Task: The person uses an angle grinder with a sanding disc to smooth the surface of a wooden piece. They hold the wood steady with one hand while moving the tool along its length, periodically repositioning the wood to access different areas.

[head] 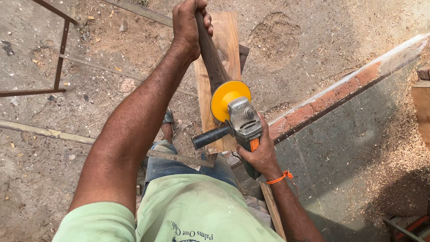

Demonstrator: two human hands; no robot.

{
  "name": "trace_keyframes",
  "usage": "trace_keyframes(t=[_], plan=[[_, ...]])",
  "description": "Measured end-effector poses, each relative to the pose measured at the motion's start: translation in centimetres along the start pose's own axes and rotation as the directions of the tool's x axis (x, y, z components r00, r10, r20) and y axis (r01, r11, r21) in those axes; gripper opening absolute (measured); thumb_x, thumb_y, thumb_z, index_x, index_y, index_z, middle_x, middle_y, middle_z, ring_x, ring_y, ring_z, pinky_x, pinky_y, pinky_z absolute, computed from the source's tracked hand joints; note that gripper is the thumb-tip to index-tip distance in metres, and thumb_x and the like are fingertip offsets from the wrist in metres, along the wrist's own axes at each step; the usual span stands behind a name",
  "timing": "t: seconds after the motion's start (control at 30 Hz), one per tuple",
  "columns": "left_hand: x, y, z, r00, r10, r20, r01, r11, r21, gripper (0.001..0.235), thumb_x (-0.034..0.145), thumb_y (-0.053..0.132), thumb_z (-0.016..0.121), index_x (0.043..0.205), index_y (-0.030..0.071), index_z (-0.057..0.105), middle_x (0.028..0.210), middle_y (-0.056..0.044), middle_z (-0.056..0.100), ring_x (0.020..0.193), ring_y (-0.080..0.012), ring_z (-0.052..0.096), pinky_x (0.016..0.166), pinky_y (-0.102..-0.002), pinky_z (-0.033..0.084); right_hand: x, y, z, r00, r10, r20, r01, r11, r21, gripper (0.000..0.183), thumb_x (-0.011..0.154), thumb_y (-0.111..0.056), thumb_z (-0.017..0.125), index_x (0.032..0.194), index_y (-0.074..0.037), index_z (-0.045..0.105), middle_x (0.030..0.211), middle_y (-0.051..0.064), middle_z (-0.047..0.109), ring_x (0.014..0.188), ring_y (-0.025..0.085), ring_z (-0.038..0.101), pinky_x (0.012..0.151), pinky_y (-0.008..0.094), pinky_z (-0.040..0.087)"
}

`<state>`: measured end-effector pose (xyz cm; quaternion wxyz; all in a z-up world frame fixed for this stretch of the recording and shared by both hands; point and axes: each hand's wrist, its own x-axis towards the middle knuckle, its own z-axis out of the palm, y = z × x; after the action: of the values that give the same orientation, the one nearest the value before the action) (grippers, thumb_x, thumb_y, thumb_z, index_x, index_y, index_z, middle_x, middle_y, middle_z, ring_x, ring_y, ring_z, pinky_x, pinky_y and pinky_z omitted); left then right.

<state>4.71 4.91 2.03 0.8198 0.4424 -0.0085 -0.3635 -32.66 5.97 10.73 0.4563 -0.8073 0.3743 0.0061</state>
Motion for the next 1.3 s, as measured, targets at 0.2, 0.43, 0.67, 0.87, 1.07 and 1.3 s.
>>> trace_keyframes(t=[0.2,0.43,0.67,0.87,1.07,1.3], plan=[[-0.9,1.9,-0.7,0.986,-0.04,0.164,0.046,0.998,-0.037,0.018,0.085,0.026,0.059,0.083,0.008,0.056,0.061,-0.006,0.055,0.052,-0.0156,0.06,0.052,-0.037,0.058,-2.3,-0.2,-1.1,0.999,-0.01,0.044,-0.001,0.969,0.245,0.106,0.075,-0.01,0.083,0.16,-0.008,0.02,0.142,0.021,0.055,0.131,0.03,0.06,0.11,0.043,0.051],[-0.3,0.9,-1.4,0.966,-0.078,0.248,0.095,0.994,-0.059,0.024,0.089,0.032,0.059,0.083,0.009,0.056,0.063,-0.006,0.057,0.056,-0.0174,0.064,0.056,-0.039,0.061,-1.4,0.5,-0.3,0.996,-0.034,0.081,0.029,0.998,0.059,0.111,0.07,-0.012,0.087,0.16,-0.008,0.023,0.141,0.021,0.058,0.13,0.031,0.061,0.109,0.042,0.05],[4.6,-3.3,-1.4,0.902,-0.051,0.428,0.11,0.987,-0.113,0.043,0.1,0.05,0.059,0.088,0.008,0.061,0.073,-0.009,0.064,0.068,-0.0203,0.069,0.074,-0.044,0.065,-4.3,1.8,-0.7,0.992,0.097,0.078,-0.103,0.992,0.075,0.116,0.069,-0.015,0.087,0.16,-0.01,0.016,0.143,0.02,0.056,0.129,0.031,0.062,0.109,0.043,0.052],[5.4,-5.9,-1.5,0.96,-0.094,0.265,0.076,0.994,0.079,0.05,0.097,0.058,0.051,0.083,0.012,0.062,0.066,-0.005,0.064,0.061,-0.0153,0.069,0.068,-0.04,0.069,-0.2,-0.5,0.5,0.996,-0.086,0.001,0.086,0.995,-0.059,0.111,0.071,-0.011,0.086,0.16,-0.011,0.02,0.146,0.025,0.053,0.131,0.035,0.06,0.107,0.045,0.052],[4.8,-4.1,-0.2,0.973,-0.13,0.192,0.12,0.991,0.066,0.041,0.091,0.052,0.056,0.085,0.012,0.062,0.066,-0.001,0.06,0.06,-0.0126,0.065,0.063,-0.04,0.064,0.0,-2.5,-0.5,1.0,-0.011,0.001,0.011,0.999,-0.051,0.109,0.071,-0.014,0.085,0.159,-0.012,0.02,0.137,0.02,0.063,0.125,0.031,0.067,0.103,0.043,0.055],[3.8,-3.4,0.5,0.955,-0.137,0.263,0.124,0.99,0.067,0.042,0.092,0.051,0.054,0.079,0.012,0.062,0.061,-0.002,0.06,0.058,-0.0117,0.066,0.065,-0.037,0.065,1.1,-2.2,-0.3,0.999,-0.028,0.026,0.031,0.992,-0.123,0.11,0.072,-0.015,0.087,0.16,-0.011,0.02,0.136,0.021,0.063,0.125,0.031,0.066,0.105,0.043,0.053]])
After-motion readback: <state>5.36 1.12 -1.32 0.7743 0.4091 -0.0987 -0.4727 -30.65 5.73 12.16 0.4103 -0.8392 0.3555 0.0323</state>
